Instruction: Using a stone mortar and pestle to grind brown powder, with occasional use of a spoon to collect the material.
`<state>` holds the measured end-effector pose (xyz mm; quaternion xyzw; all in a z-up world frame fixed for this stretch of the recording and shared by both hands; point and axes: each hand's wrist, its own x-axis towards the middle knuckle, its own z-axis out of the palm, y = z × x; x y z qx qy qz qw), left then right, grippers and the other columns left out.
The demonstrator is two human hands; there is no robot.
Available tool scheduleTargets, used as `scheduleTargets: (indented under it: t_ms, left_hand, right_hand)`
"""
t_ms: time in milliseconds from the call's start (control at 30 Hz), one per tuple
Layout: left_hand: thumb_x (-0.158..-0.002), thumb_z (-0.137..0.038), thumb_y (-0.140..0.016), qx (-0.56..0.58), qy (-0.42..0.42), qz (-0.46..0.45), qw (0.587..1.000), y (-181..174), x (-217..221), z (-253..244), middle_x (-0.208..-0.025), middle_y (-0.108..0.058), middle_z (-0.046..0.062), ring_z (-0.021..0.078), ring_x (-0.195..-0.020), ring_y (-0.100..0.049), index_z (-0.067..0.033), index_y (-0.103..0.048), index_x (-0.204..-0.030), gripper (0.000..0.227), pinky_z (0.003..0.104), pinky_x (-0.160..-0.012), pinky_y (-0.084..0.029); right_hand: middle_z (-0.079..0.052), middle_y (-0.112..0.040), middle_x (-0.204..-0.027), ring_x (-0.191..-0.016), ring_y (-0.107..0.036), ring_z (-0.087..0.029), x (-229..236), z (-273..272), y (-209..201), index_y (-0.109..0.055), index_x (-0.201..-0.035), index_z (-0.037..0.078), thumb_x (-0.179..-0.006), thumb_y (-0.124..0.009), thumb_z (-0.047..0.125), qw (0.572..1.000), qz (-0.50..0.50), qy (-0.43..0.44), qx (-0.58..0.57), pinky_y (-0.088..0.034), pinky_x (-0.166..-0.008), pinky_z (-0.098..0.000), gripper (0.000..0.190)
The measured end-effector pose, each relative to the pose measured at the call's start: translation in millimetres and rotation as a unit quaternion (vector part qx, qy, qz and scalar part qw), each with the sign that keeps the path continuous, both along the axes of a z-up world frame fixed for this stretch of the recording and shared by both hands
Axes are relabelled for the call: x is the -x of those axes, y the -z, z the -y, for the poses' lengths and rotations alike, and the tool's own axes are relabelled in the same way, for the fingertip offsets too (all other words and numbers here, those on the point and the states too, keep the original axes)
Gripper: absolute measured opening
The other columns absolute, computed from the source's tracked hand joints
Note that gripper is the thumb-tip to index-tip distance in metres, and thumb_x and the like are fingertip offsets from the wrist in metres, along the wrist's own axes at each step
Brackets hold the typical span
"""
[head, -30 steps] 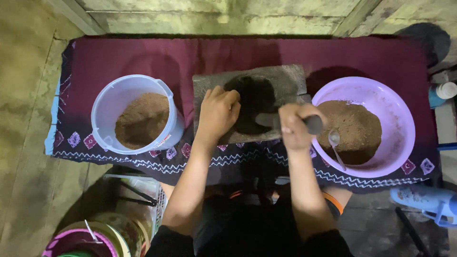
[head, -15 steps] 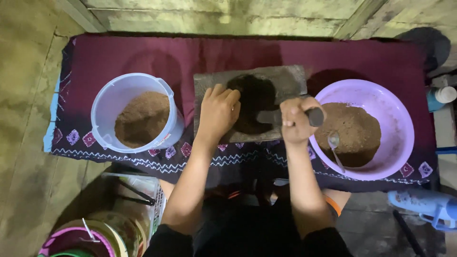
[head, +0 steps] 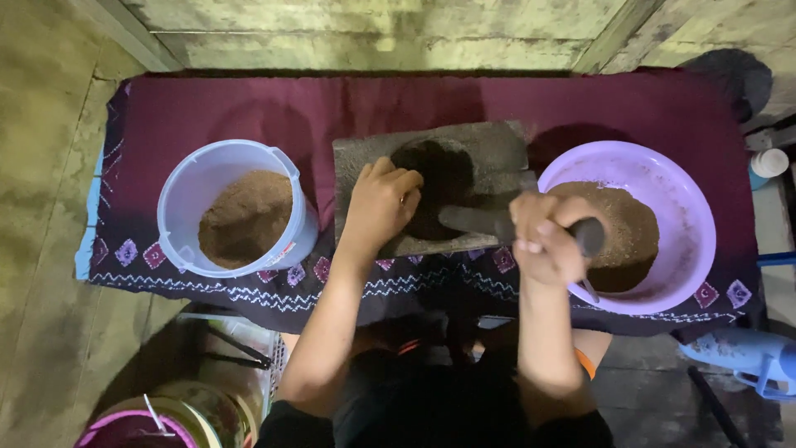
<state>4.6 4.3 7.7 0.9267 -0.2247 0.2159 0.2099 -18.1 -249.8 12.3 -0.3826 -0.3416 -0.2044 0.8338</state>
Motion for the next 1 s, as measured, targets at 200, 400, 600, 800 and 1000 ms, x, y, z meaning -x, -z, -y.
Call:
scheduleTargets:
  t_ms: [200,400,600,800,1000]
  left_hand:
    - [-0.081,-0.016,-0.073,0.027,-0.054,0.033,0.998,18.7,-8.1,-3.8,-0.072,-0.065,0.0,0.0242,-0.082,-0.06,-0.0169,-0.07,-0.086,0.006,0.037,-0.07,-0.044]
    - [-0.079,-0.012,-0.072,0.05,-0.077,0.066,0.994,6.8,-1.8,-5.4,-0.068,-0.062,0.003,0.0258,-0.077,-0.059,-0.0149,-0.07,-0.084,0.006,0.037,-0.068,-0.043]
    - [-0.075,-0.012,-0.074,-0.014,-0.08,0.094,0.992,14.7,-4.5,-0.7,-0.068,-0.059,0.001,0.0235,-0.079,-0.057,-0.0172,-0.065,-0.081,0.012,0.036,-0.067,-0.041]
    - [-0.081,-0.013,-0.072,-0.017,0.0,-0.075,0.997,15.6,-4.1,3.8,-0.07,-0.07,0.011,0.0344,-0.079,-0.066,-0.0141,-0.073,-0.083,0.002,0.044,-0.071,-0.047]
    - [-0.082,-0.017,-0.07,0.03,-0.028,-0.037,0.998,14.6,-9.1,3.4,-0.067,-0.064,0.006,0.0287,-0.075,-0.064,-0.0192,-0.073,-0.085,0.005,0.039,-0.071,-0.047]
  right_hand:
    - [-0.005,-0.041,-0.044,-0.036,-0.048,-0.021,-28.6,-38.3,38.1,-0.045,-0.087,0.006,-0.078,-0.055,-0.018,1.0,0.016,0.017,-0.003,-0.038,-0.046,-0.031,0.028]
    - [0.007,-0.039,-0.04,-0.03,-0.038,-0.009,-9.5,-16.9,-18.2,-0.043,-0.075,0.016,-0.07,-0.051,-0.007,0.998,0.028,-0.05,0.028,-0.032,-0.042,-0.0237,0.025]
    - [-0.003,-0.048,-0.045,-0.039,-0.053,-0.019,-31.5,-40.9,47.3,-0.048,-0.093,-0.002,-0.079,-0.055,-0.023,0.998,0.055,0.043,-0.003,-0.043,-0.045,-0.0286,0.026]
    - [0.0,-0.04,-0.043,-0.037,-0.045,-0.015,-17.1,-40.7,9.2,-0.042,-0.076,0.006,-0.074,-0.055,-0.015,0.998,0.044,0.046,-0.024,-0.035,-0.044,-0.0303,0.025]
    - [0.01,-0.036,-0.046,-0.041,-0.046,-0.008,6.2,0.3,-35.2,-0.031,-0.074,0.023,-0.075,-0.048,0.01,0.999,-0.001,0.006,0.05,-0.035,-0.059,-0.0264,0.021]
